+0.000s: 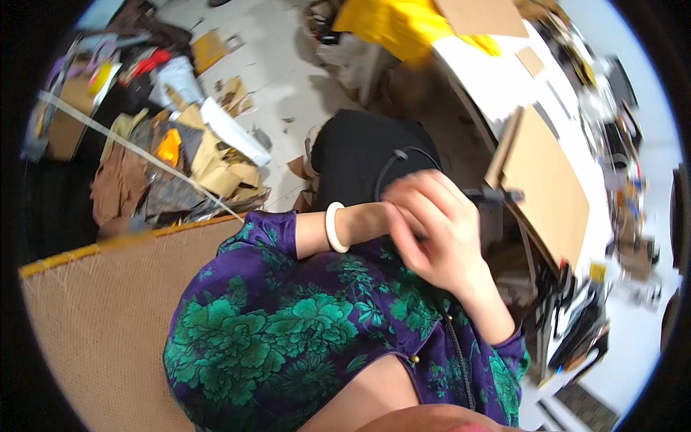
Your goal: The person aligns two pieces of cardboard on a workbench and secures them with multiple clamps. They retrieve clamps from a nearby container, position them along the edges of the cardboard, and tighten them to hold the pieces together.
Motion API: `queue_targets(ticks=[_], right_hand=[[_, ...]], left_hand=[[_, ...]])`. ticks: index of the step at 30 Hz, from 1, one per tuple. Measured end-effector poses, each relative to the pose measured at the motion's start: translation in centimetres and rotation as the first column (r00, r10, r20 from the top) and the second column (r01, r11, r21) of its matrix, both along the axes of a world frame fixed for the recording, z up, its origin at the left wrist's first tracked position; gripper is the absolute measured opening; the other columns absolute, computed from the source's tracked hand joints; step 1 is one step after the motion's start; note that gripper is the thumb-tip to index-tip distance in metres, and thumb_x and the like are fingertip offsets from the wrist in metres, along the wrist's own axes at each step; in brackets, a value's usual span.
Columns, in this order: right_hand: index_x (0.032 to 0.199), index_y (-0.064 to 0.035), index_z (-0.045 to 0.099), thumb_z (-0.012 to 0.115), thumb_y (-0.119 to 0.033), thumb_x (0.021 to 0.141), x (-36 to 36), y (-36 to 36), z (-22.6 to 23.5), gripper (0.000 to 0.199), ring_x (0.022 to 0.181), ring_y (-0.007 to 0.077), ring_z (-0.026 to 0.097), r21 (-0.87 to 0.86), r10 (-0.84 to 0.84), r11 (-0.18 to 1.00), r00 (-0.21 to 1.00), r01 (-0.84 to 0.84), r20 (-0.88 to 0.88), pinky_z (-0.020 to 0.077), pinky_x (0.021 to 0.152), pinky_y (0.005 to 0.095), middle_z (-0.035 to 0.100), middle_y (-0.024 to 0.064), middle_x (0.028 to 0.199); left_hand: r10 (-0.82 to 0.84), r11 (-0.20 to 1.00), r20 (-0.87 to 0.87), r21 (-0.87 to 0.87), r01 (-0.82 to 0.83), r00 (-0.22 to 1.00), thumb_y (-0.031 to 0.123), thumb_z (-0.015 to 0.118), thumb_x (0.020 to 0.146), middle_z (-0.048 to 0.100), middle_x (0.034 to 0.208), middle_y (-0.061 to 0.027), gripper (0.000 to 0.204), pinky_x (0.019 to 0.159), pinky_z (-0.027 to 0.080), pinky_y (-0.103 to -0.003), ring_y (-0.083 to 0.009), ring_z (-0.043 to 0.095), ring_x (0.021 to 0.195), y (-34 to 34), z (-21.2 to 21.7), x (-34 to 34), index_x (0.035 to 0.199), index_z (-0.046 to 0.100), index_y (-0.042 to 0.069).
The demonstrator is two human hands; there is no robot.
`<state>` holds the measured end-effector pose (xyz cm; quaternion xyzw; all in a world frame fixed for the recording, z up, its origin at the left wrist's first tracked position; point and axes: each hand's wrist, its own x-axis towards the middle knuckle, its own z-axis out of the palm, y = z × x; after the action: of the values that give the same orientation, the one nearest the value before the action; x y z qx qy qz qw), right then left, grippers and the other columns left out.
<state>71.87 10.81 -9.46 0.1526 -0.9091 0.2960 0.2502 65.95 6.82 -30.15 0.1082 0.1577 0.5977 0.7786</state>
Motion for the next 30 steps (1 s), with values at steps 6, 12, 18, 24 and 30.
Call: queue_targets(ticks=[6,12,18,24,30], right_hand=[[0.085,-0.0029,0.070,0.065,-0.017,0.085,-21.8,-8.6,-5.8,0.015,0.081,0.0380,0.066,-0.204,0.122,0.977,0.954,-0.066,0.275,0.0530,0.074,0.0459,0.068,0.0178,0.084],[0.092,-0.0048,0.074,0.062,-0.018,0.085,-47.8,-4.4,-27.1,0.019,0.090,0.0365,0.071,-0.194,-0.213,0.925,0.869,0.326,0.446,0.0552,0.084,0.0439,0.073,0.0187,0.094],[0.141,-0.0117,0.051,0.066,-0.029,0.083,-73.7,10.7,-47.7,0.062,0.121,0.0407,0.057,0.225,-0.591,0.714,0.398,0.663,0.702,0.0474,0.101,0.0461,0.055,0.0264,0.134],[0.158,-0.0228,0.016,0.076,-0.066,0.073,-86.4,10.2,-56.1,0.112,0.133,0.0438,0.045,0.511,-0.693,0.691,0.268,0.512,0.669,0.0473,0.103,0.0519,0.026,0.0250,0.155],[0.142,-0.0111,0.038,0.073,-0.064,0.076,-87.5,12.4,-58.9,0.091,0.121,0.0381,0.060,0.610,-0.754,0.626,0.179,0.486,0.632,0.0514,0.095,0.0493,0.045,0.0217,0.147]], left_hand=[[0.646,0.724,-0.351,0.001,-0.690,0.678,0.015,0.062,0.096,0.070,0.106,-0.0143,0.025,0.091,0.057,-0.037,-0.0246,0.069,0.099,-1.8,0.4,-12.9,0.116,0.061,0.000],[0.949,-0.080,-0.305,-0.484,-0.871,0.082,0.006,0.053,0.093,0.062,0.092,-0.0076,0.010,0.073,0.052,-0.032,-0.0166,0.062,0.078,-5.8,-4.8,-27.3,0.102,0.056,0.004],[0.944,0.014,-0.287,-0.455,-0.891,0.161,0.007,0.055,0.095,0.061,0.101,-0.0076,0.013,0.088,0.051,-0.034,-0.0180,0.059,0.093,-6.4,-10.1,-34.4,0.108,0.057,0.005],[0.905,0.051,-0.282,-0.673,-0.738,0.319,0.006,0.054,0.097,0.063,0.103,-0.0067,0.014,0.092,0.045,-0.030,-0.0146,0.058,0.097,-13.4,-10.0,-39.1,0.110,0.058,0.004],[0.897,0.080,-0.254,-0.713,-0.697,0.362,0.008,0.057,0.095,0.064,0.097,-0.0074,0.012,0.087,0.049,-0.030,-0.0167,0.061,0.091,-12.3,-10.7,-43.1,0.105,0.059,0.002]])
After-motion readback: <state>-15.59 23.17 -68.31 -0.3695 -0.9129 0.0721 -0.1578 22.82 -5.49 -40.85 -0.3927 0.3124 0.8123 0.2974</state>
